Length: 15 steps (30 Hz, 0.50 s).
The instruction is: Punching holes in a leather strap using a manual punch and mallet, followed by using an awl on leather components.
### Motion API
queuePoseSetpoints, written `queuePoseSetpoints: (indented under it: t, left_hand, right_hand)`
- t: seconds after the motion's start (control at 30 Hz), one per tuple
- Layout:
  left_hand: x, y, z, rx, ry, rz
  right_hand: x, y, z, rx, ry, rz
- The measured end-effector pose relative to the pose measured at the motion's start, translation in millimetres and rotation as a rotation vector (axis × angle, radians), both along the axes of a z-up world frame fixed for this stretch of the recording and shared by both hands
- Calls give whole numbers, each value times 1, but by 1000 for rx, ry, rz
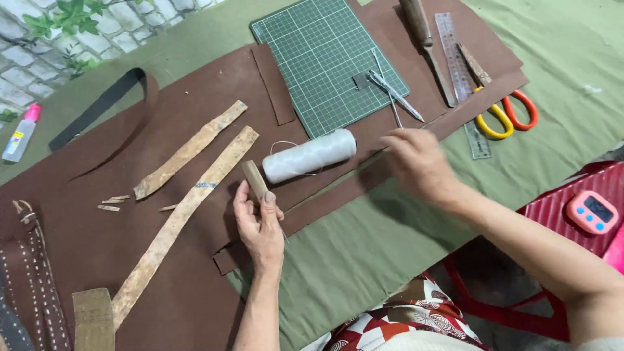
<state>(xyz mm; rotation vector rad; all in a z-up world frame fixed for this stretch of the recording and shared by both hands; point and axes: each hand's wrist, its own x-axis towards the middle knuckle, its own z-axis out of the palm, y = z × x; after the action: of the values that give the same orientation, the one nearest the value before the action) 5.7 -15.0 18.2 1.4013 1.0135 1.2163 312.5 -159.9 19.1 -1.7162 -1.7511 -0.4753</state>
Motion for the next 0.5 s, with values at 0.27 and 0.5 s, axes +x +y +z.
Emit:
queuePoseSetpoints:
  t: [0.27,0.5]
  left_hand:
    - [1,-2,-1,13,25,-4]
    - [4,-5,3,-40,42,12]
  right_hand:
    - [140,-68,-49,67,-210,-411]
    - [64,-51,26,-4,115,-159]
